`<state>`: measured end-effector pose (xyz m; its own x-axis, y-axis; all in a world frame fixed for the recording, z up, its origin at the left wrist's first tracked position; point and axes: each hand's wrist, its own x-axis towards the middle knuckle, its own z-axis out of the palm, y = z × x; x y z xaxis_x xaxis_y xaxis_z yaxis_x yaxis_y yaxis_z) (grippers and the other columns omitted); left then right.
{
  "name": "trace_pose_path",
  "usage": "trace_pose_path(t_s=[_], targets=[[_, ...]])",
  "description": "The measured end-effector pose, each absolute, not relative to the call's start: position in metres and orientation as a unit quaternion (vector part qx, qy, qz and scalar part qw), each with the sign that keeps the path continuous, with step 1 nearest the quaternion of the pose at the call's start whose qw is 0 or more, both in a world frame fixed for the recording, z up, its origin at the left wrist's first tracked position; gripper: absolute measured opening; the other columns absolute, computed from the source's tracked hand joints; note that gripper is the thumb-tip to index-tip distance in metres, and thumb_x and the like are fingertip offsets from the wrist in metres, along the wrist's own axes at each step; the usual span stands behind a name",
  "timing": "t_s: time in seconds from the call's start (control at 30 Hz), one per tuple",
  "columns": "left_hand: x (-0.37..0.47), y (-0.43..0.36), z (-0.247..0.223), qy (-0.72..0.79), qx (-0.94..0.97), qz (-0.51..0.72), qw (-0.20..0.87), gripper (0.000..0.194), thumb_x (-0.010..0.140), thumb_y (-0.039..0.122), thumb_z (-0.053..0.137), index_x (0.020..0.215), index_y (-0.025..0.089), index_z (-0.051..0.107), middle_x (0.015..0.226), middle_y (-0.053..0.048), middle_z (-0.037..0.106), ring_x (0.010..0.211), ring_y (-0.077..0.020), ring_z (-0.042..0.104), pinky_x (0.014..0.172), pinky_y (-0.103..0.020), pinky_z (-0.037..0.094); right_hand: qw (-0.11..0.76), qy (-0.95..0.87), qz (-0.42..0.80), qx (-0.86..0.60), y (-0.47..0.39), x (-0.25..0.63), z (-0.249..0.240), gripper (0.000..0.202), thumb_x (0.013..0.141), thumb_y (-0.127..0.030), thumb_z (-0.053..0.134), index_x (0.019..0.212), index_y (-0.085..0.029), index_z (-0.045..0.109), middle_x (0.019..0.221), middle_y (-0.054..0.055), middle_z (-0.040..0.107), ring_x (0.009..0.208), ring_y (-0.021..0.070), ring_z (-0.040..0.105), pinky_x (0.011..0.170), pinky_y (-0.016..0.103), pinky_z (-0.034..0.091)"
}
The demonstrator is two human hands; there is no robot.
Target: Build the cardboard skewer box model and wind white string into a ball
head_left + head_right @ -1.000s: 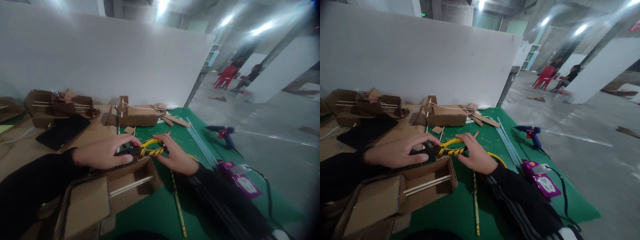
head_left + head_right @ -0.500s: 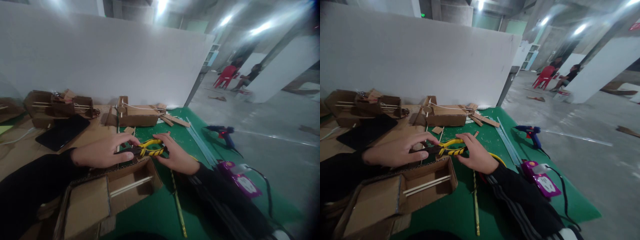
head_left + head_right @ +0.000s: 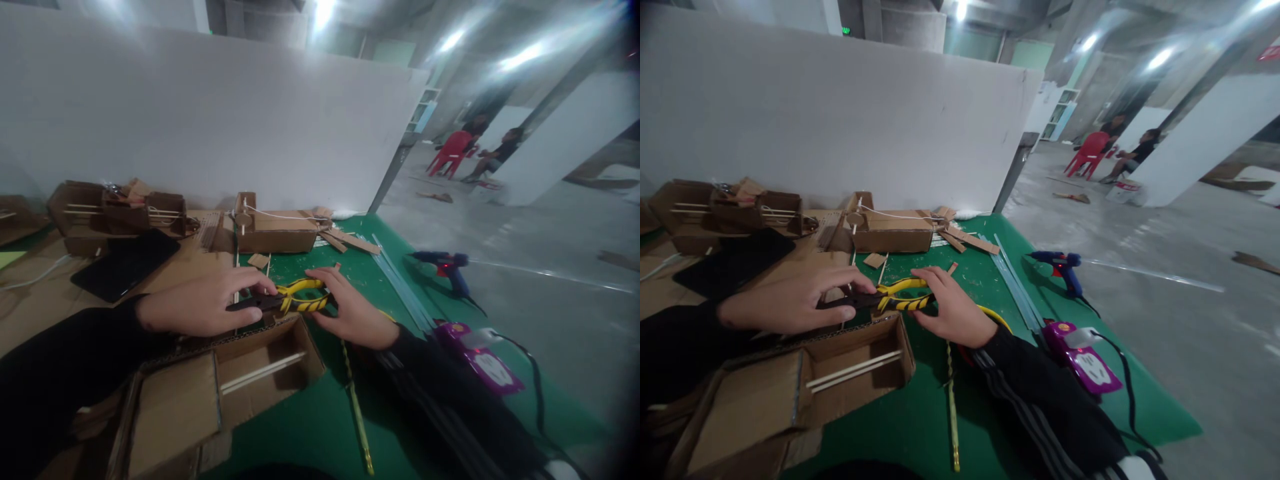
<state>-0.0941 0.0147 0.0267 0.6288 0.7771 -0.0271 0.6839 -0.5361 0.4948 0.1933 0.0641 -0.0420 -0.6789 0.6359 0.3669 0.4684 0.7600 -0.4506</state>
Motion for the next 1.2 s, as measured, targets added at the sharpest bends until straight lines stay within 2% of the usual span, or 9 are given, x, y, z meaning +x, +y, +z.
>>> trace_pose_path(t_s=[0.17, 0.5, 0.7, 0.93, 1.2], targets=[[-0.0959, 0.0129, 0.0292, 0.426, 0.87, 0.077, 0.234, 0.035, 0.095, 0.032, 0.053, 0.13, 0.032, 0.049, 0.13, 0.004, 0.057, 0.113, -0.0147, 0.057, 0.093, -0.022, 0.043, 0.266, -0.901, 0.158, -0.304, 0.0631, 0.1938, -0.0418, 0.064, 0.086, -0.027, 0.065, 0.142, -0.02, 0.036, 0.138, 0.013, 0.047, 0.132, 0.0274, 0.044, 0.116, 0.048, 0.034], [-0.0945, 0.0122, 0.0288, 0.423, 0.873, 0.082, 0.227, 0.035, 0.093, 0.029, 0.052, 0.128, 0.029, 0.05, 0.127, 0.001, 0.06, 0.107, -0.0163, 0.06, 0.091, -0.024, 0.046, 0.278, -0.903, 0.154, -0.29, 0.0627, 0.1942, -0.0413, 0.055, 0.089, -0.029, 0.063, 0.139, -0.022, 0.04, 0.135, 0.013, 0.051, 0.129, 0.0272, 0.048, 0.113, 0.048, 0.038], [-0.0933, 0.0109, 0.0317, 0.434, 0.874, 0.073, 0.205, 0.034, 0.091, 0.028, 0.054, 0.124, 0.028, 0.053, 0.122, 0.002, 0.062, 0.101, -0.0158, 0.062, 0.085, -0.022, 0.047, 0.279, -0.903, 0.155, -0.287, 0.0622, 0.1942, -0.0435, 0.055, 0.09, -0.03, 0.063, 0.139, -0.023, 0.04, 0.135, 0.013, 0.052, 0.128, 0.027, 0.049, 0.111, 0.047, 0.04], [-0.0946, 0.0119, 0.0319, 0.435, 0.867, 0.075, 0.23, 0.034, 0.097, 0.041, 0.049, 0.128, 0.029, 0.049, 0.127, 0.001, 0.06, 0.108, -0.016, 0.06, 0.09, -0.023, 0.046, 0.276, -0.902, 0.157, -0.293, 0.0625, 0.1941, -0.0416, 0.059, 0.086, -0.026, 0.066, 0.139, -0.022, 0.04, 0.135, 0.013, 0.051, 0.127, 0.0266, 0.049, 0.111, 0.047, 0.041], [-0.0959, 0.0124, 0.0321, 0.43, 0.869, 0.07, 0.234, 0.035, 0.097, 0.041, 0.049, 0.13, 0.028, 0.049, 0.13, -0.003, 0.059, 0.11, -0.0195, 0.06, 0.093, -0.028, 0.047, 0.275, -0.902, 0.164, -0.291, 0.0628, 0.1936, -0.0436, 0.062, 0.085, -0.025, 0.066, 0.14, -0.023, 0.04, 0.136, 0.013, 0.051, 0.128, 0.0286, 0.049, 0.109, 0.049, 0.043]])
